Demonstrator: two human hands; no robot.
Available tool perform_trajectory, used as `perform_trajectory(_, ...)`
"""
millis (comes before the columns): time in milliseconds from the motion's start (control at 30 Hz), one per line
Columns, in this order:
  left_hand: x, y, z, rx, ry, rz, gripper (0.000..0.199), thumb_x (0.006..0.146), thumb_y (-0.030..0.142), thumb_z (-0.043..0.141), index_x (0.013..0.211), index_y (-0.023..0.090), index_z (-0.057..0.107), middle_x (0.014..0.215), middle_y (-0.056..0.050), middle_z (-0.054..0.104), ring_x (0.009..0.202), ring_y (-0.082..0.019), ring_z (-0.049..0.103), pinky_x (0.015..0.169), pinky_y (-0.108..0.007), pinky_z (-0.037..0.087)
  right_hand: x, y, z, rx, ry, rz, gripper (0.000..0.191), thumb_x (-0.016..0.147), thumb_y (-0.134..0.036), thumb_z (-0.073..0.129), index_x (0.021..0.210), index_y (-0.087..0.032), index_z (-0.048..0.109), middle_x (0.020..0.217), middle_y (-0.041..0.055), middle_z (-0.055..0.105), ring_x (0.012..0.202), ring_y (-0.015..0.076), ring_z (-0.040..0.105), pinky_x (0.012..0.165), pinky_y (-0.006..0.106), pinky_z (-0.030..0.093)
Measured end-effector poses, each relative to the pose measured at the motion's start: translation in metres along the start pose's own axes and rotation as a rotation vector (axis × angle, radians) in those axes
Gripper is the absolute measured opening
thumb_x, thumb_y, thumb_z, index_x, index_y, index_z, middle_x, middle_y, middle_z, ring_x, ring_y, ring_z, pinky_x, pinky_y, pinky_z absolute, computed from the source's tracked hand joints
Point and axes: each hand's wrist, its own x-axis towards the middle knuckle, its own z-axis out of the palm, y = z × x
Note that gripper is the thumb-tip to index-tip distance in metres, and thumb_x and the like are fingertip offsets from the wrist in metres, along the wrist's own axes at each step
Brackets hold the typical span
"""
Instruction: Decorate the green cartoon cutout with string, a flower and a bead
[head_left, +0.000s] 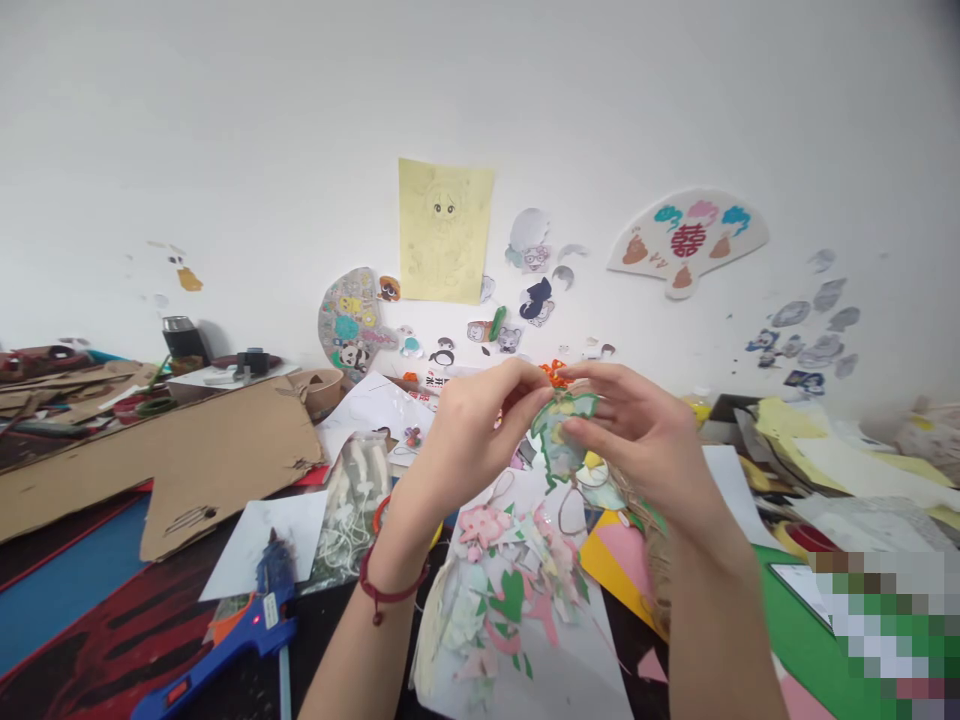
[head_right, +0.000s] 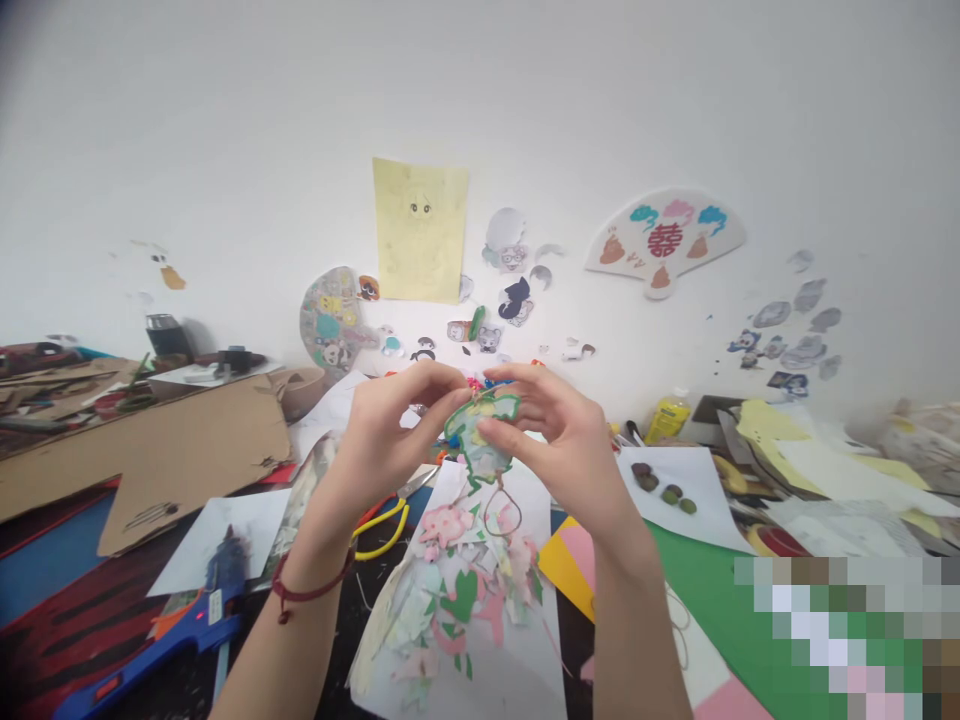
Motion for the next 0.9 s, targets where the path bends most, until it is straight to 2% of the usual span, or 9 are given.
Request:
perform_trajectory(67, 0.0007, -0.0009, -0.0015, 0.001, -0.025, 0.004, 0.008, 0.096, 0.022, 0.056, 0.091, 0.019, 0.06, 0.075, 0.002, 0.065, 0.066, -0.008, 0.06, 0.064, -0.02, 0.046, 0.0001, 0.0026, -0.0006, -0.047, -0.016, 0.019, 0.032, 0.075, -0.031, 0.081, 0.104, -0.022, 0.07, 0.1, 0.0055, 0.074, 0.089, 0.0196, 0.072, 0.073, 0.032, 0.062)
perform_trajectory(200, 0.0015, -0.001, -0.0042, 0.042, -0.078, 0.046, 0.008, 0.097, 0.021, 0.055, 0.091, 0.019, 0.061, 0.076, 0.002, 0.066, 0.067, -0.008, 0.059, 0.063, -0.021, 0.045, -0.0016, 0.0054, 0.0024, -0.176, 0.075, -0.051, 0.023, 0.075, -0.025, 0.08, 0.096, -0.022, 0.07, 0.091, 0.002, 0.074, 0.084, 0.0183, 0.071, 0.078, 0.034, 0.06)
perform_trajectory(367, 0.0011, -0.0011, -0.0034, 0.135, -0.094, 0.134, 0.009, 0.099, 0.02, 0.051, 0.095, 0.018, 0.059, 0.089, -0.002, 0.067, 0.079, -0.011, 0.06, 0.068, -0.024, 0.046, -0.0023, 0.0027, 0.0041, -0.383, 0.204, -0.324, 0.019, 0.08, -0.011, 0.073, 0.093, -0.024, 0.069, 0.084, -0.0005, 0.072, 0.077, 0.0155, 0.069, 0.074, 0.031, 0.058)
perform_trajectory(467, 0.0022, 0.0002, -0.0045, 0.083, -0.091, 0.167, 0.009, 0.098, 0.02, 0.051, 0.095, 0.018, 0.059, 0.097, -0.005, 0.066, 0.088, -0.014, 0.061, 0.073, -0.026, 0.049, -0.0018, 0.0027, 0.0037, -0.441, 0.234, -0.484, 0.02, 0.082, -0.004, 0.064, 0.084, -0.024, 0.066, 0.078, -0.0006, 0.07, 0.074, 0.0161, 0.069, 0.071, 0.031, 0.057)
perform_trajectory(567, 0.0039, 0.003, -0.0078, 0.001, -0.098, 0.14, 0.009, 0.097, 0.021, 0.054, 0.091, 0.018, 0.059, 0.095, -0.005, 0.066, 0.09, -0.015, 0.06, 0.078, -0.028, 0.05, -0.0016, 0.0035, 0.0045, -0.408, 0.225, -0.59, 0.028, 0.082, 0.002, 0.058, 0.083, -0.024, 0.067, 0.083, 0.0001, 0.073, 0.078, 0.0176, 0.071, 0.07, 0.033, 0.059)
perform_trajectory(633, 0.0047, 0.0046, -0.0096, -0.032, -0.08, 0.091, 0.006, 0.096, 0.024, 0.057, 0.095, 0.019, 0.059, 0.096, -0.005, 0.066, 0.088, -0.015, 0.06, 0.081, -0.03, 0.05, -0.0014, 0.0032, 0.0055, -0.389, 0.222, -0.629, 0.032, 0.082, 0.004, 0.057, 0.085, -0.025, 0.069, 0.087, 0.0003, 0.075, 0.081, 0.0187, 0.072, 0.07, 0.034, 0.059)
perform_trajectory(767, 0.0048, 0.0048, -0.0094, -0.03, -0.088, 0.088, 0.024, 0.093, 0.028, 0.062, 0.115, 0.021, 0.058, 0.11, -0.007, 0.067, 0.097, -0.017, 0.062, 0.086, -0.032, 0.051, 0.0002, 0.0015, 0.0071, -0.385, 0.229, -0.665, 0.033, 0.082, 0.002, 0.057, 0.088, -0.027, 0.071, 0.085, -0.0005, 0.076, 0.079, 0.0194, 0.073, 0.069, 0.036, 0.06)
perform_trajectory(900, 0.0044, 0.0045, -0.0101, -0.019, -0.117, 0.152, 0.016, 0.094, 0.024, 0.06, 0.109, 0.021, 0.062, 0.108, -0.006, 0.067, 0.102, -0.017, 0.062, 0.089, -0.033, 0.05, 0.0011, 0.0025, 0.0069, -0.384, 0.225, -0.676, 0.034, 0.082, 0.003, 0.057, 0.088, -0.028, 0.072, 0.082, -0.0004, 0.075, 0.077, 0.0197, 0.072, 0.069, 0.037, 0.06)
